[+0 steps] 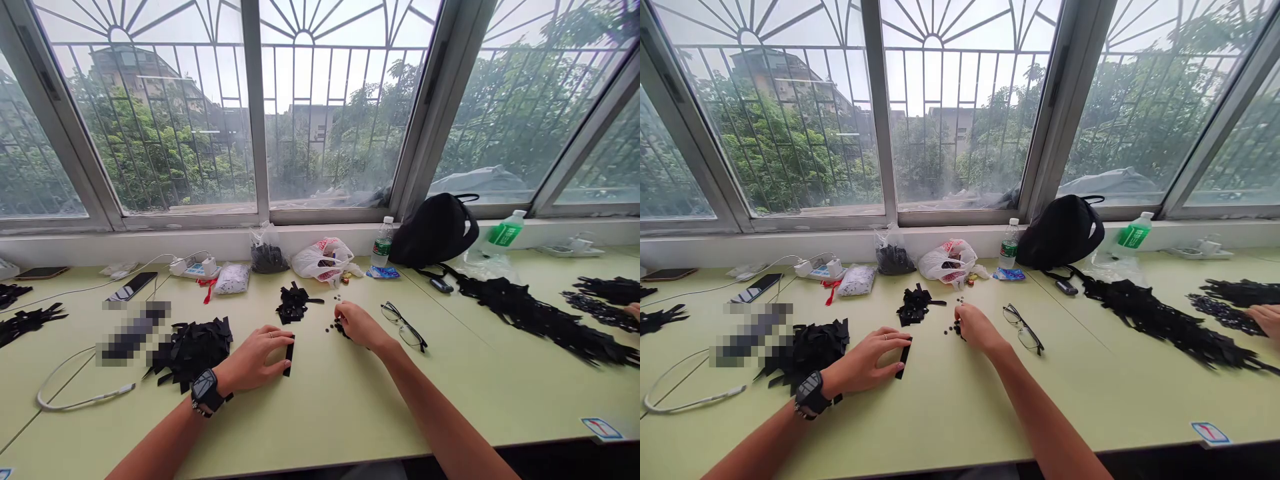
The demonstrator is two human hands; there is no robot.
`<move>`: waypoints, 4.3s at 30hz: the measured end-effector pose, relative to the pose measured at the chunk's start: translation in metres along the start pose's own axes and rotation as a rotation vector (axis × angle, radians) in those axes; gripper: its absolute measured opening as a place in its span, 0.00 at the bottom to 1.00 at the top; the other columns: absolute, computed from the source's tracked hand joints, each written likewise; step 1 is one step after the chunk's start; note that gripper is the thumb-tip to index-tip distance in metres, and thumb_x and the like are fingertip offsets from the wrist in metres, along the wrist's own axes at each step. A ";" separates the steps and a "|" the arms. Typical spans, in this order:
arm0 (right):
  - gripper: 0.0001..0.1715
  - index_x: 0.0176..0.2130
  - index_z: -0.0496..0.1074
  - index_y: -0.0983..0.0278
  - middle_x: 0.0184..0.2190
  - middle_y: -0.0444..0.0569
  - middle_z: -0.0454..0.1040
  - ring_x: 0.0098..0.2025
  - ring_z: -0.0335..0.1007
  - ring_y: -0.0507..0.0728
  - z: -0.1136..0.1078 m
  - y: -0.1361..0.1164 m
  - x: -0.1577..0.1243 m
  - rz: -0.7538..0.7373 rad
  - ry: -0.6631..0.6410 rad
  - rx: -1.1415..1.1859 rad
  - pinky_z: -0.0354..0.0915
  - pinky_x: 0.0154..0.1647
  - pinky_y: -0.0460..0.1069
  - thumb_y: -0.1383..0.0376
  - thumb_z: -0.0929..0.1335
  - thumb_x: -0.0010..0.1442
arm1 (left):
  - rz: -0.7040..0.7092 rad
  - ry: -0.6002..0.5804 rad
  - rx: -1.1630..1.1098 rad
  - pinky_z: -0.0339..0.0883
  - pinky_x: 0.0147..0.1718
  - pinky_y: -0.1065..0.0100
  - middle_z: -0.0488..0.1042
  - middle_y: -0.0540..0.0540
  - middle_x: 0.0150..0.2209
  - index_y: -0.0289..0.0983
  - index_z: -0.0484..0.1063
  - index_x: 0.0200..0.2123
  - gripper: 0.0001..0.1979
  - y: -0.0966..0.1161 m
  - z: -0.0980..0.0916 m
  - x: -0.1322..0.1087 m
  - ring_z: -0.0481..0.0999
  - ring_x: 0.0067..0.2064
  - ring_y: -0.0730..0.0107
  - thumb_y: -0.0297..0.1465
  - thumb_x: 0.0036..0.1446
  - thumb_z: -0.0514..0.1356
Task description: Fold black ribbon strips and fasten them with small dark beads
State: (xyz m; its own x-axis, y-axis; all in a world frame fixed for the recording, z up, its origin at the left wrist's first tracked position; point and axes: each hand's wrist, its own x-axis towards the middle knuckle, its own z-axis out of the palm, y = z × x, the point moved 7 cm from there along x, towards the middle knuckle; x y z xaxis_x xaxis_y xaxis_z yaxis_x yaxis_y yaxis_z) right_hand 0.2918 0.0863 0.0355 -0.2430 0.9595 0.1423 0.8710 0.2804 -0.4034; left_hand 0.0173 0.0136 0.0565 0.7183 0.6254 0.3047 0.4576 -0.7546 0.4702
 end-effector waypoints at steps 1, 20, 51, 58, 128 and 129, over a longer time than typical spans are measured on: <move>0.15 0.37 0.73 0.64 0.42 0.53 0.77 0.42 0.72 0.57 0.000 0.000 0.000 0.003 -0.001 0.003 0.60 0.42 0.47 0.80 0.63 0.60 | 0.002 0.001 -0.003 0.68 0.64 0.49 0.73 0.47 0.65 0.49 0.74 0.62 0.21 0.000 0.000 0.000 0.69 0.65 0.52 0.39 0.67 0.65; 0.14 0.39 0.73 0.63 0.41 0.52 0.77 0.44 0.73 0.58 -0.001 -0.007 -0.002 -0.039 -0.007 -0.003 0.62 0.43 0.48 0.78 0.63 0.59 | 0.004 0.010 -0.017 0.68 0.64 0.49 0.73 0.47 0.65 0.50 0.73 0.62 0.21 -0.001 0.000 -0.001 0.69 0.65 0.52 0.40 0.67 0.65; 0.11 0.45 0.74 0.61 0.41 0.50 0.78 0.40 0.74 0.55 0.030 -0.120 -0.031 -0.613 0.123 0.336 0.69 0.42 0.49 0.72 0.63 0.70 | 0.022 -0.004 -0.018 0.65 0.65 0.51 0.75 0.48 0.63 0.50 0.71 0.64 0.23 0.004 0.000 0.002 0.70 0.63 0.53 0.36 0.67 0.65; 0.12 0.37 0.72 0.62 0.38 0.51 0.79 0.40 0.73 0.57 0.064 -0.138 -0.042 -0.855 0.155 0.101 0.67 0.44 0.51 0.75 0.63 0.68 | 0.051 -0.015 -0.023 0.63 0.66 0.53 0.75 0.50 0.62 0.51 0.74 0.60 0.21 0.009 -0.001 0.004 0.70 0.62 0.55 0.31 0.66 0.65; 0.11 0.34 0.73 0.64 0.35 0.54 0.80 0.42 0.75 0.61 0.058 -0.168 -0.060 -0.847 0.124 -0.299 0.65 0.44 0.55 0.67 0.66 0.69 | 0.038 -0.032 0.086 0.64 0.63 0.52 0.73 0.47 0.63 0.51 0.73 0.61 0.27 0.007 0.006 0.003 0.71 0.61 0.51 0.25 0.59 0.62; 0.12 0.34 0.73 0.64 0.35 0.54 0.80 0.42 0.75 0.61 0.059 -0.169 -0.061 -0.849 0.126 -0.312 0.65 0.44 0.55 0.66 0.65 0.70 | 0.037 -0.035 0.088 0.64 0.63 0.52 0.72 0.47 0.63 0.51 0.72 0.61 0.28 0.006 0.006 0.003 0.71 0.61 0.51 0.25 0.59 0.62</move>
State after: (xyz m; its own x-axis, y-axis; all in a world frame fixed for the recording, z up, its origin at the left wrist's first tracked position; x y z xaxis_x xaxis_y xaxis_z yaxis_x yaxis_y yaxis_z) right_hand 0.1341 -0.0178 0.0416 -0.8225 0.4190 0.3845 0.5011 0.8537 0.1417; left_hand 0.0251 0.0094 0.0552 0.7527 0.5907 0.2906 0.4738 -0.7926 0.3838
